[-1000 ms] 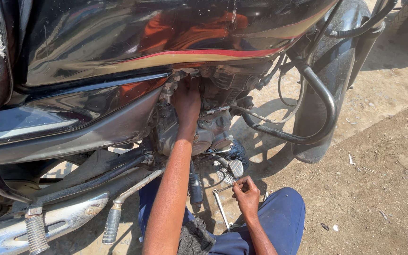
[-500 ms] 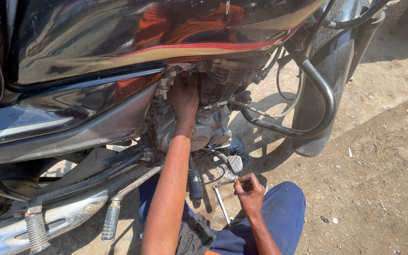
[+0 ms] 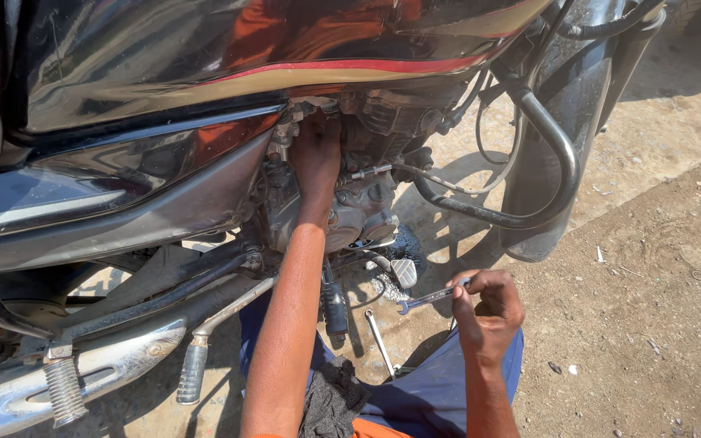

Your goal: The person cleans a small metal part with a screwdriver and applies oil from a bottle. They then walk to a motorcycle and use a wrench to tighten bolts on the engine area.

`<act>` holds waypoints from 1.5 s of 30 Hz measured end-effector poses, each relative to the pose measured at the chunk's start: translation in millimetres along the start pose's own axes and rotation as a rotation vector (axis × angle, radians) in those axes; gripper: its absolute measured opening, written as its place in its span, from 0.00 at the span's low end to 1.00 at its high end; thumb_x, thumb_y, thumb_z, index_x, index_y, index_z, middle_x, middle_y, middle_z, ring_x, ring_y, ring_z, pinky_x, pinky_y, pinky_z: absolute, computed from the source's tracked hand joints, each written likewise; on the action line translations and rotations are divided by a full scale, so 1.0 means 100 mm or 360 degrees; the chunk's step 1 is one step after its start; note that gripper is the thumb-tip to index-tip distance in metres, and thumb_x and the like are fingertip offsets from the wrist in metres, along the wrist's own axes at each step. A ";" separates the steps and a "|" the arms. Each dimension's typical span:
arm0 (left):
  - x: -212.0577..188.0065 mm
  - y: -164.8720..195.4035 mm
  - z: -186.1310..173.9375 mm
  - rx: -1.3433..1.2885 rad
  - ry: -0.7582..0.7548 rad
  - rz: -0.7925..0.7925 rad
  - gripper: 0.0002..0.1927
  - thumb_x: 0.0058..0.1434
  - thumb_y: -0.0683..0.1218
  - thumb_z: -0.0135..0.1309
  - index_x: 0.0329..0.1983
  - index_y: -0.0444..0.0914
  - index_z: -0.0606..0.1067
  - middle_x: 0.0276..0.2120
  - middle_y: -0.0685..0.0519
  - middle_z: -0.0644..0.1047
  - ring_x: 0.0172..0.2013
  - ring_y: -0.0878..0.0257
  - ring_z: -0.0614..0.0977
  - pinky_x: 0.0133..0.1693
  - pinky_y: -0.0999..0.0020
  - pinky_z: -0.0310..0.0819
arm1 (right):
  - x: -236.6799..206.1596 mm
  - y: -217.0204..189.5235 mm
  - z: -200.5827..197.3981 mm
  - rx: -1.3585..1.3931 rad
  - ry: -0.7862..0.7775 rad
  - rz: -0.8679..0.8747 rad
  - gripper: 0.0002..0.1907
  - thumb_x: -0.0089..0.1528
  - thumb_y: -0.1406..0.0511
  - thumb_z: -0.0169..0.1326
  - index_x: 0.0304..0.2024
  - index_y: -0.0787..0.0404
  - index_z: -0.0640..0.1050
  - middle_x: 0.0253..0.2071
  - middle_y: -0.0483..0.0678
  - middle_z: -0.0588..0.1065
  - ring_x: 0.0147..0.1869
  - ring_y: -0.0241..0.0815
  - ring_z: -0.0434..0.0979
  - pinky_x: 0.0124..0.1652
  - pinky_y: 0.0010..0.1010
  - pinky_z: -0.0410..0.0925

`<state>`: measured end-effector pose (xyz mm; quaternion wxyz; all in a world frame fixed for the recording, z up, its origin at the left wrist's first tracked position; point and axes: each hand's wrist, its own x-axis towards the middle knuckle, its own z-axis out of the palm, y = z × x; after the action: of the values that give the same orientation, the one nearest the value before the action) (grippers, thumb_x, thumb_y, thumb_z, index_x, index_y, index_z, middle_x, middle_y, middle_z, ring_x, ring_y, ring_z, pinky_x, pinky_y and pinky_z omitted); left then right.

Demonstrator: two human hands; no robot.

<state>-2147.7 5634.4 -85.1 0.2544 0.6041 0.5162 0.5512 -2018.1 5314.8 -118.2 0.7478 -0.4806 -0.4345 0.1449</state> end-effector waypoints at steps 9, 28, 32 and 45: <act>0.00 -0.07 0.00 0.0025 0.0000 0.0085 0.20 0.64 0.56 0.50 0.48 0.37 0.77 0.35 0.44 0.83 0.42 0.44 0.84 0.48 0.51 0.72 | 0.41 -0.24 -0.08 0.0756 0.0152 0.0194 0.12 0.62 0.76 0.54 0.44 0.62 0.67 0.32 0.48 0.69 0.28 0.39 0.74 0.23 0.25 0.66; -0.05 0.01 -0.02 0.0098 0.0088 0.0125 0.16 0.67 0.54 0.48 0.43 0.38 0.78 0.35 0.45 0.83 0.41 0.44 0.83 0.47 0.49 0.71 | 2.48 -0.01 -0.32 -0.2209 -0.0116 -0.0042 0.33 0.62 0.46 0.69 0.47 0.67 0.72 0.52 0.60 0.62 0.45 0.63 0.79 0.40 0.55 0.70; -0.04 0.03 0.00 -0.0051 0.0084 0.0108 0.18 0.67 0.56 0.47 0.45 0.38 0.78 0.37 0.44 0.83 0.43 0.42 0.83 0.46 0.49 0.71 | 2.43 -0.03 -0.34 -0.2201 -0.0143 -0.0041 0.31 0.61 0.49 0.68 0.48 0.66 0.71 0.52 0.61 0.62 0.44 0.66 0.78 0.41 0.58 0.68; -0.12 0.21 -0.13 0.0100 0.0038 0.0123 0.19 0.67 0.56 0.50 0.41 0.35 0.77 0.36 0.41 0.82 0.42 0.40 0.81 0.47 0.46 0.69 | 2.37 -0.07 -0.33 -0.2200 -0.0129 -0.0028 0.29 0.55 0.58 0.69 0.50 0.65 0.70 0.52 0.60 0.62 0.44 0.66 0.78 0.42 0.56 0.70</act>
<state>-2150.5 5613.0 -67.7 0.2077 0.6246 0.5126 0.5514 -1856.0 5442.2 3.7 0.2544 -0.8375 -0.4586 -0.1535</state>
